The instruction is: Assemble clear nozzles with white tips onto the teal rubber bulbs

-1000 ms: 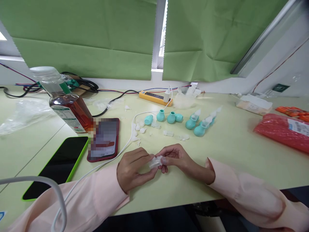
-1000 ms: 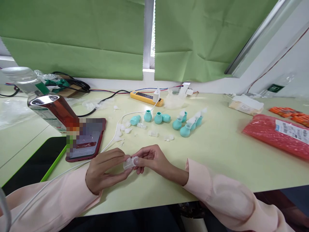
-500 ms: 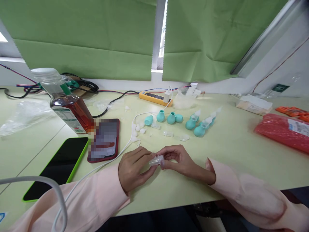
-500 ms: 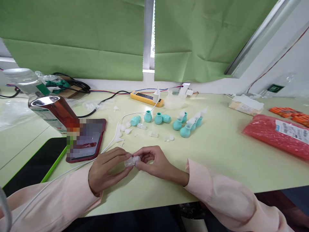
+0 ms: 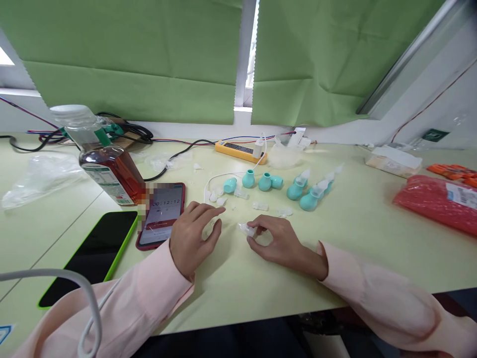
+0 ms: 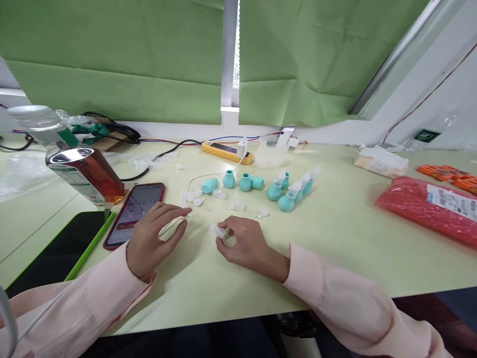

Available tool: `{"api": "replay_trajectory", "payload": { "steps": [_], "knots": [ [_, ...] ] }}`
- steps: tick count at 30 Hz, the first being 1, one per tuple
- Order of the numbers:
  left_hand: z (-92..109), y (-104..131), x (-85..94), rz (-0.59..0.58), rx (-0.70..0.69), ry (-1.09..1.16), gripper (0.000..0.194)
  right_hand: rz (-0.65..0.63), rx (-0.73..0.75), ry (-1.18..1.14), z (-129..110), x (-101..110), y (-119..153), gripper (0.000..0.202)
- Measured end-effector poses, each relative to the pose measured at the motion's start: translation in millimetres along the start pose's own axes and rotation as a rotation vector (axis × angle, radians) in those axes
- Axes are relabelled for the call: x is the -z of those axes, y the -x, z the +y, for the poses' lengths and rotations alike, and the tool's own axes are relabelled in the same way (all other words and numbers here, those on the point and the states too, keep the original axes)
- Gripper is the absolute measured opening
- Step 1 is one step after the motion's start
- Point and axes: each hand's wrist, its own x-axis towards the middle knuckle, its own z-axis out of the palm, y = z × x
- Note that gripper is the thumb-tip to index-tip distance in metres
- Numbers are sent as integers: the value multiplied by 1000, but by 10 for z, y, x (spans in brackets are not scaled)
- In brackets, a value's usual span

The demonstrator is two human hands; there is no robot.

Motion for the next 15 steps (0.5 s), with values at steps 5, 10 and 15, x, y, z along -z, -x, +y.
{"api": "replay_trajectory", "payload": {
  "steps": [5, 10, 15],
  "knots": [
    [-31, 13, -35, -233, 22, -383, 21, -47, 24, 105, 44, -39, 15, 12],
    [-22, 17, -90, -230, 0, -593, 32, -83, -4, 108, 42, -34, 15, 13],
    [-71, 2, -119, -255, 4, -672, 28, -117, -16, 91, 18, -17, -1, 14]
  ]
}}
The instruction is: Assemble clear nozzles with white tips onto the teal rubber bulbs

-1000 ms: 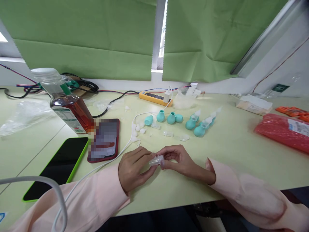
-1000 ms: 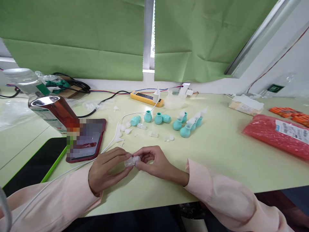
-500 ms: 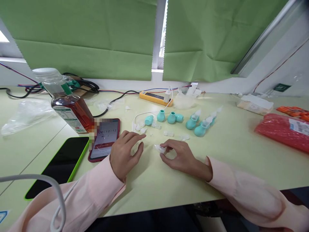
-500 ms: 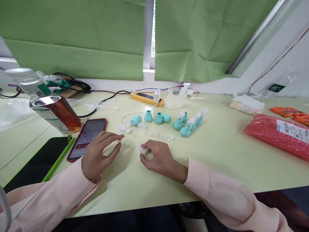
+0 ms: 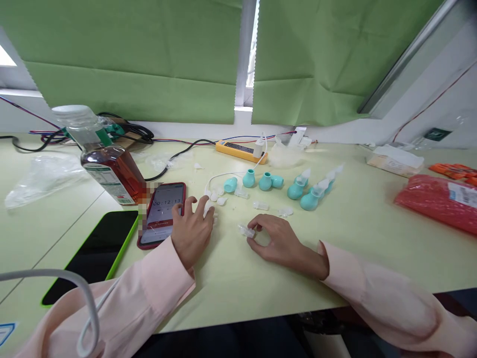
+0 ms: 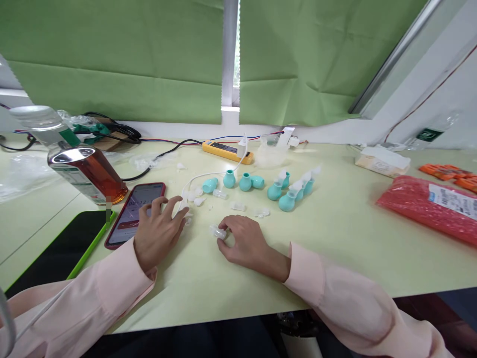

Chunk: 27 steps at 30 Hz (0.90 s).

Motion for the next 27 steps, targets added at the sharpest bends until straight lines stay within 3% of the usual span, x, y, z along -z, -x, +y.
{"api": "replay_trajectory", "payload": {
  "steps": [9, 16, 21, 27],
  "knots": [
    [-25, -8, -21, 7, -21, 19, 20, -23, 16, -31, -12, 0, -2, 15],
    [-10, 0, -11, 57, -56, 89, 25, -17, 38, -34, -10, 1, -3, 14],
    [4, 14, 96, -41, -123, 167, 23, -16, 22, 9, -36, 9, 3, 13],
    [1, 21, 85, -196, -180, 168, 18, 45, 51, 208, 58, 127, -78, 24]
  ]
}}
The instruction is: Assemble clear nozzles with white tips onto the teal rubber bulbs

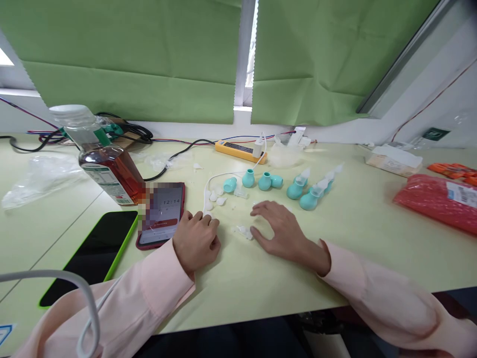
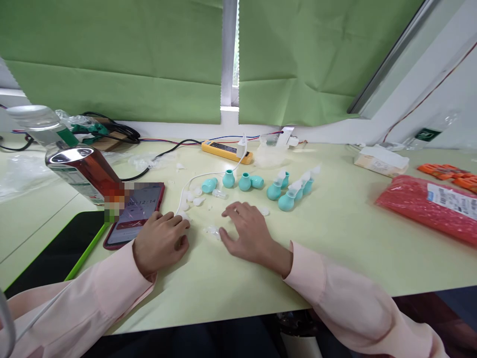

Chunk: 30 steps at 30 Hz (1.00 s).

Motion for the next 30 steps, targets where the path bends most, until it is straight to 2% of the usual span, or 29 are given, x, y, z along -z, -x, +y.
{"api": "replay_trajectory", "payload": {
  "steps": [5, 12, 16, 20, 22, 24, 27, 30],
  "knots": [
    [-8, -16, 5, -86, -45, 1, 19, -35, -110, 292, 259, 7, -120, 38],
    [16, -14, 25, -184, -89, -5, 26, -155, -107, 364, 333, -43, -132, 28],
    [7, -17, -4, -97, -92, 62, 25, -136, -81, 324, 329, -57, -128, 24],
    [11, -12, -25, 104, -33, 251, 19, -117, -57, 237, 314, -95, -127, 19],
    [20, -2, -11, 201, -8, 445, 15, -92, -67, 153, 291, -98, -127, 21],
    [31, 10, 14, 244, 27, 658, 11, -54, -89, -15, 252, -81, -126, 27],
    [48, 15, 44, 197, 158, 976, 6, -50, -126, -465, 163, -30, -118, 32],
    [64, 4, 49, 99, 356, 1315, 9, -190, -198, -975, 55, 20, -97, 32]
  ]
}}
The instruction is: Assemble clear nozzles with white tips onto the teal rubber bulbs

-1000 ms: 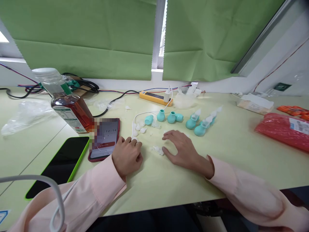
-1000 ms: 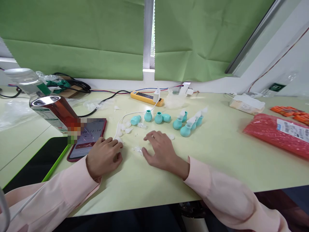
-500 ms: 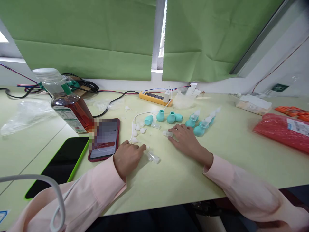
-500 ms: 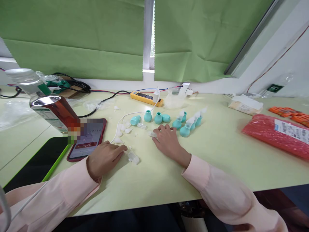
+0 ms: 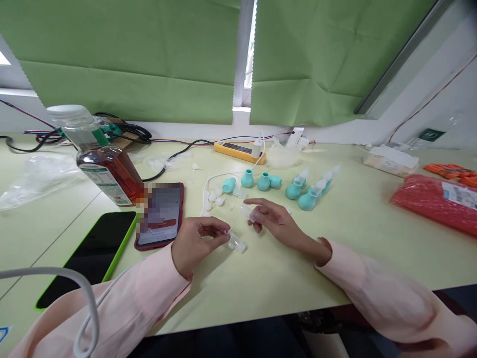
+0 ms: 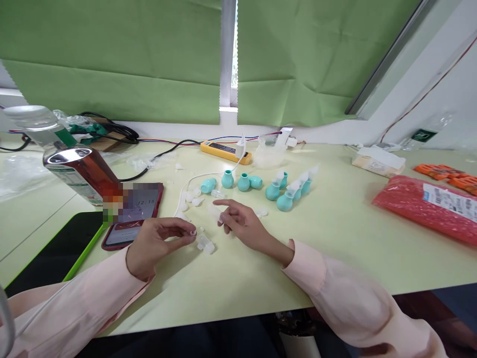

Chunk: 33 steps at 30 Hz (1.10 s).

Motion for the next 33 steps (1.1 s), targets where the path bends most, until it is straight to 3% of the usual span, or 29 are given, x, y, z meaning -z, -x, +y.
{"api": "replay_trajectory", "payload": {
  "steps": [3, 6, 10, 15, 21, 26, 33],
  "knots": [
    [9, -5, -11, -12, 165, 215, 18, -132, -140, -353, -70, -66, 48, 32],
    [25, 4, -13, -28, 219, 313, 20, -155, -253, -538, -110, -122, 85, 33],
    [35, 26, -23, -76, 232, 377, 21, -146, -328, -666, -110, -175, 97, 33],
    [43, 63, -57, -44, 188, 400, 19, -165, -316, -680, -79, -198, 98, 32],
    [42, 98, -85, 1, 49, 319, 10, -257, -311, -710, -113, -207, 120, 33],
    [21, 115, -80, 52, -153, 209, 6, -349, -357, -818, -144, -202, 128, 26],
    [-23, 150, -85, 93, -451, -44, 16, -406, -406, -857, -164, -209, 131, 25]
  ]
}}
